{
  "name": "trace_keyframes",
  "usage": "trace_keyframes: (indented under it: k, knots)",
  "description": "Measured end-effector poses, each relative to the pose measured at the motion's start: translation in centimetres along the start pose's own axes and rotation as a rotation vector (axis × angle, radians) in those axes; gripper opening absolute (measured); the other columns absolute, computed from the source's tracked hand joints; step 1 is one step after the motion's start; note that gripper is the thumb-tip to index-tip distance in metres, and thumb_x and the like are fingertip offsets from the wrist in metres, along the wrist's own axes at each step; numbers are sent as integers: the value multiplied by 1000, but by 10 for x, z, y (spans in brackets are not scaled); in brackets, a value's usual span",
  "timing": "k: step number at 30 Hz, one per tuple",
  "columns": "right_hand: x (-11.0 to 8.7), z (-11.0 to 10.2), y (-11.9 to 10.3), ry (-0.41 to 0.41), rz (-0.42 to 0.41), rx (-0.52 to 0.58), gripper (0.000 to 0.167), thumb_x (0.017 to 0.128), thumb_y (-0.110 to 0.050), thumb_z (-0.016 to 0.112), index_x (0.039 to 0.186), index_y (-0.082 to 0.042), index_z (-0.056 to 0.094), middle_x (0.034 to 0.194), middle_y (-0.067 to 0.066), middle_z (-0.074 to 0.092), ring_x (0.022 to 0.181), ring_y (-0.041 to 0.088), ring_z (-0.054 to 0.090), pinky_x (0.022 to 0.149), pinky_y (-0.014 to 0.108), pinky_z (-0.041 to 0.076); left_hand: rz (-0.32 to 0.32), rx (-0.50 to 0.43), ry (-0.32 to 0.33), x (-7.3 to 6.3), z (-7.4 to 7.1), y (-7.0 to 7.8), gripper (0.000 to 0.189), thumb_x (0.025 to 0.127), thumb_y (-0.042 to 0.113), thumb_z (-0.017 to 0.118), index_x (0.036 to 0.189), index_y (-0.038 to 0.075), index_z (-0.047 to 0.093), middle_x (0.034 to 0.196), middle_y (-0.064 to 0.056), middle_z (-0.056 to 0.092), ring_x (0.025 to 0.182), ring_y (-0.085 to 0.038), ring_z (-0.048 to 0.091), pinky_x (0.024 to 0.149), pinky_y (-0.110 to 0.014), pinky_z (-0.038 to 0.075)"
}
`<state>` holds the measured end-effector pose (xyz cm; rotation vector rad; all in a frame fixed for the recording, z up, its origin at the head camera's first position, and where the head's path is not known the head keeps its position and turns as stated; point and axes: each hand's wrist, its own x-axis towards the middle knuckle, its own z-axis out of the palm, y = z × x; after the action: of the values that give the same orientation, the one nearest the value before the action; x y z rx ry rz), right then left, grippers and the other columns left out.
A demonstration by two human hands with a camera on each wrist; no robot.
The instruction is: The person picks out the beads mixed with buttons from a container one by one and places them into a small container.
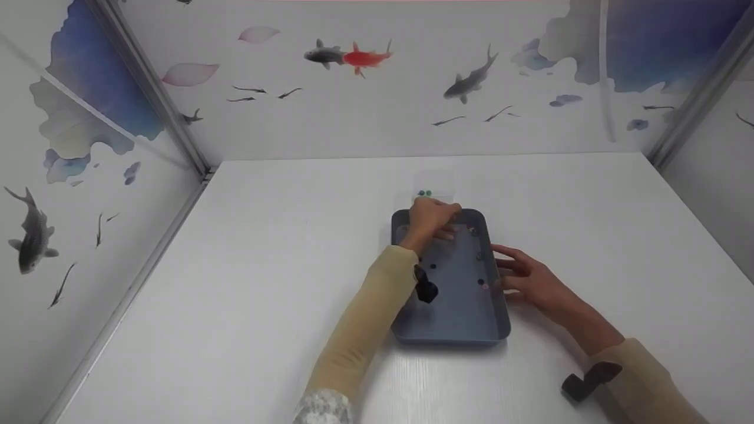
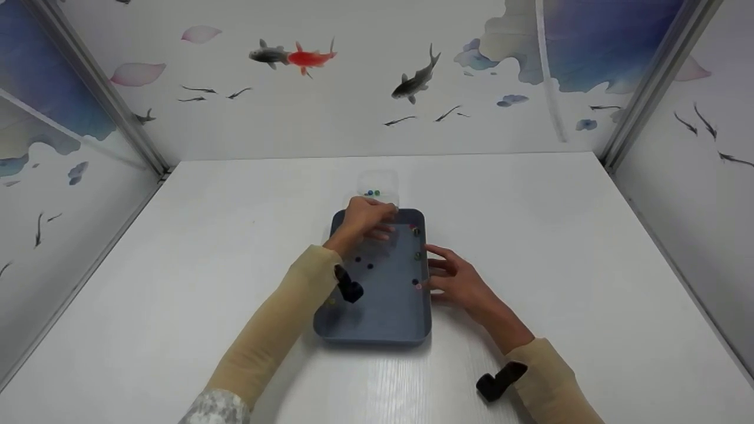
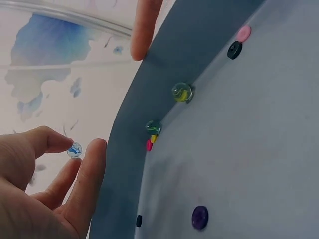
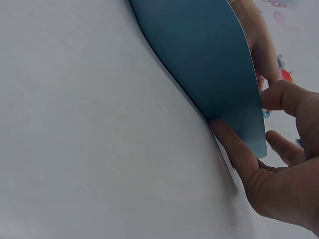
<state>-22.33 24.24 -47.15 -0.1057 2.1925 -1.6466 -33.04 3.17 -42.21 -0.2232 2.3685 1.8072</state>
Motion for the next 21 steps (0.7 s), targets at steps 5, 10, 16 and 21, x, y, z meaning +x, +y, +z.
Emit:
trace_keyframes:
  k: [5,10,16,21]
  knots:
    - [0,0,1,5,7,10,76,93,-19,68,158,-30,29,162,18,33,146,38,39,104,45,53,47,-33,7,-1,-8,0,16,89,18,72,86,3,76,88,-20,77,56,-18,72,47,-27,58]
    - [0,0,1,9,11,8,77,93,-20,69,158,-30,29,161,18,33,146,38,39,104,45,53,72,-56,15,0,-15,1,16,88,17,70,84,3,76,86,-17,77,60,-18,73,48,-27,58]
    - [-1,0,1,6,9,5,77,93,-20,69,157,-30,29,161,18,33,146,38,39,105,47,52,91,-66,26,2,-23,5,16,88,16,71,92,1,76,90,-16,77,61,-16,72,52,-30,60]
    - [0,0,0,15,7,2,77,91,-20,71,157,-31,31,161,17,35,146,36,40,104,45,53,100,-40,38,3,-30,8,20,89,18,71,98,1,76,92,-14,77,62,-16,72,53,-30,60]
